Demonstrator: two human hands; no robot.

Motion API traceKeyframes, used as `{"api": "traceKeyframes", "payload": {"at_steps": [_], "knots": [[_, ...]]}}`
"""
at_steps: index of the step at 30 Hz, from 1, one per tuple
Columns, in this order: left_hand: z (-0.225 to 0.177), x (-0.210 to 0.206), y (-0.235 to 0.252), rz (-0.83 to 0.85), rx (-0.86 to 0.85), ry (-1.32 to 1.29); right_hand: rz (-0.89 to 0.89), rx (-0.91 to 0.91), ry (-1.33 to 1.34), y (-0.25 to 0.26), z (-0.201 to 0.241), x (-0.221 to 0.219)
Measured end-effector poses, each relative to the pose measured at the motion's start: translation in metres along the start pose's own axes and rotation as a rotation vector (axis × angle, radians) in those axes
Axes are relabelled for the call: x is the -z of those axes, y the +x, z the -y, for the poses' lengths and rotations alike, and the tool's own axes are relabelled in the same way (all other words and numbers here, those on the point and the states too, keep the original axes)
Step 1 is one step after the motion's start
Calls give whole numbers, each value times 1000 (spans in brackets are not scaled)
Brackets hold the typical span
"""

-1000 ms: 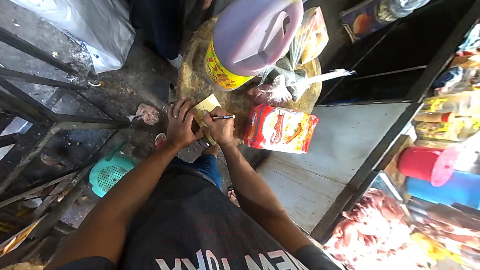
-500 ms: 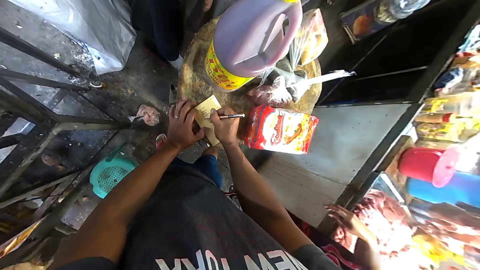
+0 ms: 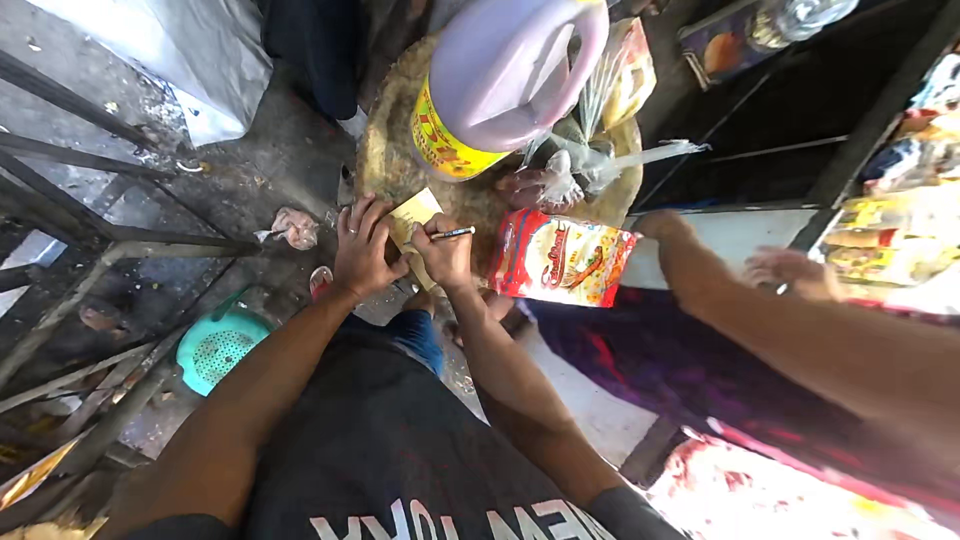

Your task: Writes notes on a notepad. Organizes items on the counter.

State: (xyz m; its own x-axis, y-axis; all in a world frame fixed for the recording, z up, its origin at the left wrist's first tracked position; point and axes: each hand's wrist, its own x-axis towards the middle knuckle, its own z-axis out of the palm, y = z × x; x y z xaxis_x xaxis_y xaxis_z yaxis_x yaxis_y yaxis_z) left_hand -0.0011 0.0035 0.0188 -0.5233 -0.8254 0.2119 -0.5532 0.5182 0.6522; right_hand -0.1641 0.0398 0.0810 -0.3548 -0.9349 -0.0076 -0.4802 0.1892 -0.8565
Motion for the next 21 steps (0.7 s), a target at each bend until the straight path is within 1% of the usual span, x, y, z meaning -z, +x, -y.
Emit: {"api": "traceKeyframes", "payload": {"at_steps": [4,8,10,12,15,18,21], "knots": [[1,0,0,-3,-10,0,-13,10,-40,1,0,-2],[5,-6,2,-61,-28,5,-36,47,-97,0,-2,-5],[4,-4,2,-44,-26,2,-36,40,-114,0,0,-5],[4,-5,2,-60,-30,3,-32,30,-133,0,1,-5],[2,-3,1,-34,-22,-5,-30,14,-110,1,0,-4],[4,-6,2,-76,-30,15,-51,15,-85,2,1,-4],[4,-5,3,-75,-27,14,-69,44,-109,1,1,-7]]}}
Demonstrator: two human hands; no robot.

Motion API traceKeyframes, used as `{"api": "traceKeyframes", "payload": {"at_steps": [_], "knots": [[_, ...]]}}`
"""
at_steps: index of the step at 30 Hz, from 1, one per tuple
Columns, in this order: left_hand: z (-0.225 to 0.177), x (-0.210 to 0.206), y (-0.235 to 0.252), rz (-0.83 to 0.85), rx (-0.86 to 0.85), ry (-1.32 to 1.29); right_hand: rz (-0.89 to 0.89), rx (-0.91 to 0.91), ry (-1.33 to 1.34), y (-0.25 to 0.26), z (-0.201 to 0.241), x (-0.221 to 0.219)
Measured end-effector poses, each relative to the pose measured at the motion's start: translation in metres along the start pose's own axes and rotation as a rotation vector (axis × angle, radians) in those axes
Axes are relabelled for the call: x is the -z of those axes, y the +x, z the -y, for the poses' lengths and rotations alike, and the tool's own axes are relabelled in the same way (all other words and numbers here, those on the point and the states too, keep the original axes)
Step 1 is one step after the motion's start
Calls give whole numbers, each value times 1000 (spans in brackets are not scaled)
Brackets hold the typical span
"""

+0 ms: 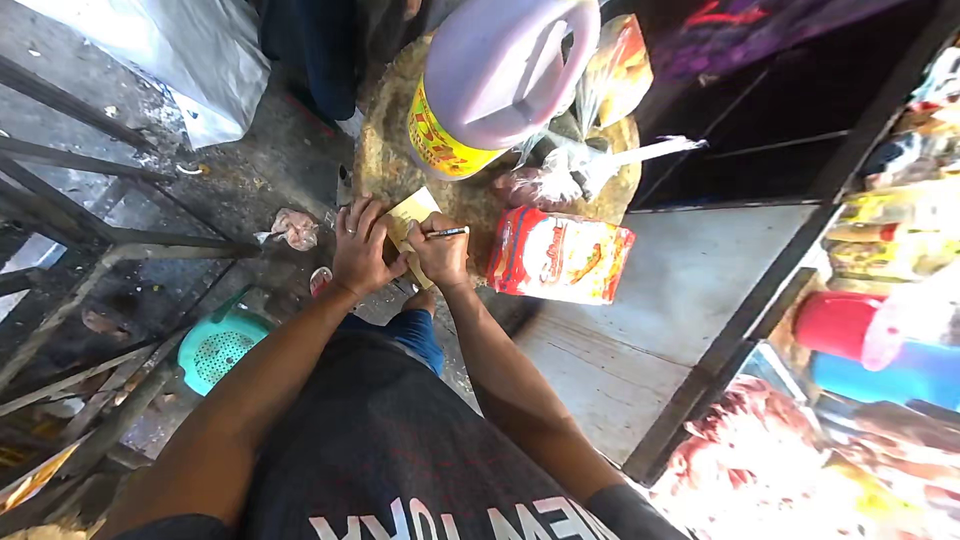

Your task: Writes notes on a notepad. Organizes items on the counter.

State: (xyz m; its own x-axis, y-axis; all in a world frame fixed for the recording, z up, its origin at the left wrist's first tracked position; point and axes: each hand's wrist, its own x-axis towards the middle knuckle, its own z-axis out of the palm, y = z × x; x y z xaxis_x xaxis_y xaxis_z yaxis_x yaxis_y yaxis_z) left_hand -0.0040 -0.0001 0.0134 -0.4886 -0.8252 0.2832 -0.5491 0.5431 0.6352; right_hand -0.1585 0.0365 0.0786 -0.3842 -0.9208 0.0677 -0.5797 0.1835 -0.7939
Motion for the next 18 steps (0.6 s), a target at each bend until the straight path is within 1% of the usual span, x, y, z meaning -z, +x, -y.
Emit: {"api": "traceKeyframes", "payload": {"at_steps": [3,5,10,14,18], "knots": [[0,2,0,23,0,0,-8,-16,-29,0,0,0],[0,1,0,2,-7,0,-22,-25,-14,0,-1,0],[-3,4,-2,53,8,-2,-27,6,-26,-1,-3,0],[-3,6,-2,75,13,-5,-12,-34,-9,0,-3,1],[-3,5,-2,66,13,-9,-20,-21,-32,0,-4,0]]}}
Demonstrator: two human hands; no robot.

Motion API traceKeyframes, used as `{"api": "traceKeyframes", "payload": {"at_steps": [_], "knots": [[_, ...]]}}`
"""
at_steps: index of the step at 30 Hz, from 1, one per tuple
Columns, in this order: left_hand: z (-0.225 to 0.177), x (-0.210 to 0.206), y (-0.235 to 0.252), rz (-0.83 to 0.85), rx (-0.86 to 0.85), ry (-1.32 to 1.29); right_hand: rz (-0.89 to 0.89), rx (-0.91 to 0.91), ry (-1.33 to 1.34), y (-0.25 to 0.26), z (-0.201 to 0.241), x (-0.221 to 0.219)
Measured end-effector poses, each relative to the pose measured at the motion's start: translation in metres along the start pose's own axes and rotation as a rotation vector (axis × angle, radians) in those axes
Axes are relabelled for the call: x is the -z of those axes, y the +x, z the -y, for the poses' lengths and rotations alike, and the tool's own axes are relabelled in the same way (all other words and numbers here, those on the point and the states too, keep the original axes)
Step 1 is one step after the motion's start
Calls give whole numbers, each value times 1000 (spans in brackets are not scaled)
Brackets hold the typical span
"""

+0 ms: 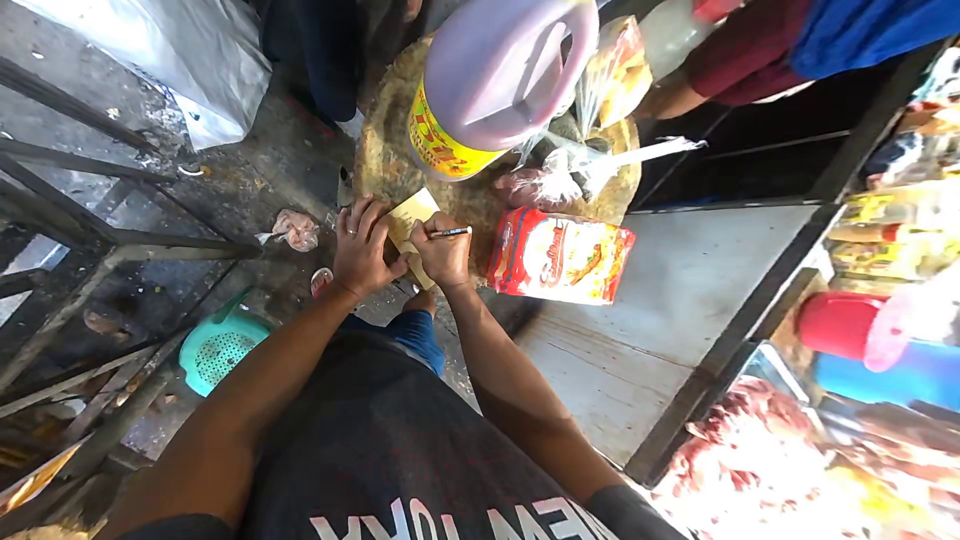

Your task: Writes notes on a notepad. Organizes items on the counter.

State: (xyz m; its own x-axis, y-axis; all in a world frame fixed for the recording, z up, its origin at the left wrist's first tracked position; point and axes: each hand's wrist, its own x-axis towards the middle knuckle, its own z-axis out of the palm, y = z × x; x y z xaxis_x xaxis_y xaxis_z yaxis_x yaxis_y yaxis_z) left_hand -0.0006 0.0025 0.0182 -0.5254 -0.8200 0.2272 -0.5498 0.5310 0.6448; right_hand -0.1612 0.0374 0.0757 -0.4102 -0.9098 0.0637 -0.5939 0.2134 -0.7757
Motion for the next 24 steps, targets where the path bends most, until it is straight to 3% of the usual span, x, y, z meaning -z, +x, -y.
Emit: {"api": "traceKeyframes", "payload": {"at_steps": [9,24], "knots": [[2,-6,-2,-42,-19,-15,0,-50,185,9,-2,11],[1,-4,-2,-25,-11,31,-24,-22,42,9,-9,9]]}}
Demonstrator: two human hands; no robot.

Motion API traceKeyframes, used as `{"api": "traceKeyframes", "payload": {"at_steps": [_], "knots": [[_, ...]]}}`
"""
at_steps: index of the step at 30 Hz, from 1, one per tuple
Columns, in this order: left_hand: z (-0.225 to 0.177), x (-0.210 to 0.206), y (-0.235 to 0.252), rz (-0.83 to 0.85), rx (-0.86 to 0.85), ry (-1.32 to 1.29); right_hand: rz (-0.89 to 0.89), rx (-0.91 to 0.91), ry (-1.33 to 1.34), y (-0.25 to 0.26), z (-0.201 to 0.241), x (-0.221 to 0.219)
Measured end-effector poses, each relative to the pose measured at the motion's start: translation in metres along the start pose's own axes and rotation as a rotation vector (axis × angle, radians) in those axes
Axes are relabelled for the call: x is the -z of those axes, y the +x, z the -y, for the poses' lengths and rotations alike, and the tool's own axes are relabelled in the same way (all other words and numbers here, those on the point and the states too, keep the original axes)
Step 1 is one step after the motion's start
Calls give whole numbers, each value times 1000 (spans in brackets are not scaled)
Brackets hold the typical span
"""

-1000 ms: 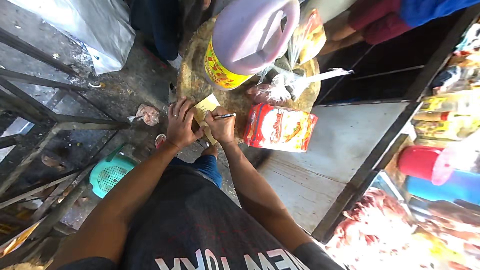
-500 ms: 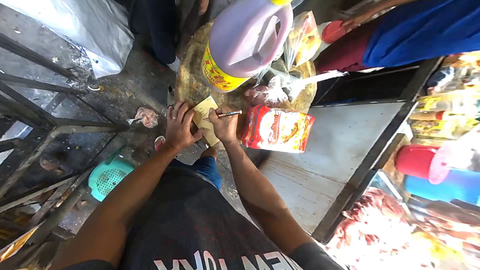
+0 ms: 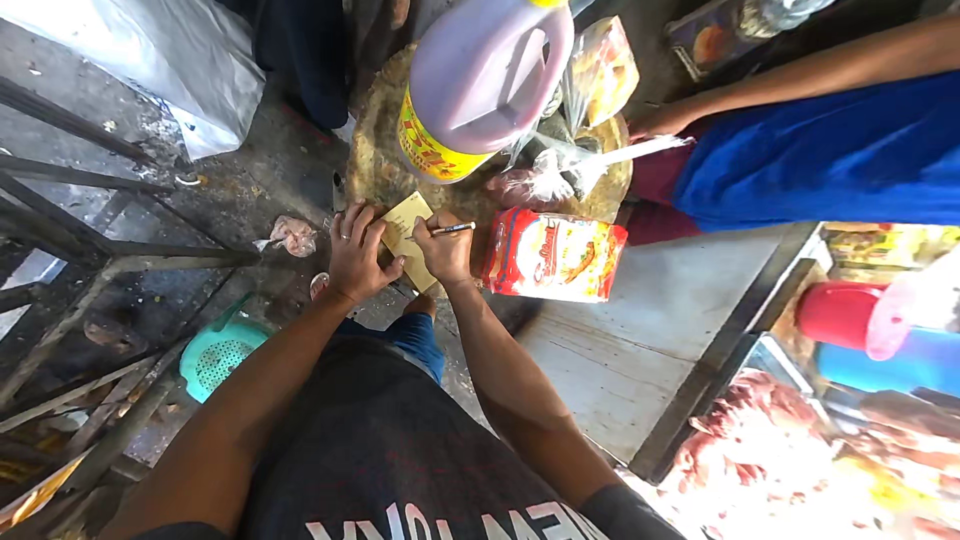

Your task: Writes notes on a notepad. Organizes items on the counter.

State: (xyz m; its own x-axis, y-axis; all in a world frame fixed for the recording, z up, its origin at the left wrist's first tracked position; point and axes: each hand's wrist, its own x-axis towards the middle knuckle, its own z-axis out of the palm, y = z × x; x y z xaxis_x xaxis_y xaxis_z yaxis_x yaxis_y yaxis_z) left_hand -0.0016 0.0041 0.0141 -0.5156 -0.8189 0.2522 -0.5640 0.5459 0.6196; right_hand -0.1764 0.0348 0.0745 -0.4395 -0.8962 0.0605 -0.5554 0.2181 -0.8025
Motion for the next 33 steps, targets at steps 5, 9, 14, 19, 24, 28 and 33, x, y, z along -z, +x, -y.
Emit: {"api": "traceKeyframes", "payload": {"at_steps": [5,9,14,19,24,28,33], "knots": [[1,0,0,11,-10,-19,-7,-9,16,-1,1,1],[2,0,0,9,-8,-5,-17,9,-3,-1,0,-2],[2,-1,0,-4,-15,-23,-14,26,-49,-1,1,-2],[2,-2,-1,-14,-20,-45,-7,6,-31,0,1,-2],[1,0,0,-21,-32,-69,-16,-42,18,1,4,-2],[0,2,-1,-10,-25,-61,-6,-56,10,0,4,-2],[0,2,0,4,-29,-19,-13,-61,-8,0,6,0]]}}
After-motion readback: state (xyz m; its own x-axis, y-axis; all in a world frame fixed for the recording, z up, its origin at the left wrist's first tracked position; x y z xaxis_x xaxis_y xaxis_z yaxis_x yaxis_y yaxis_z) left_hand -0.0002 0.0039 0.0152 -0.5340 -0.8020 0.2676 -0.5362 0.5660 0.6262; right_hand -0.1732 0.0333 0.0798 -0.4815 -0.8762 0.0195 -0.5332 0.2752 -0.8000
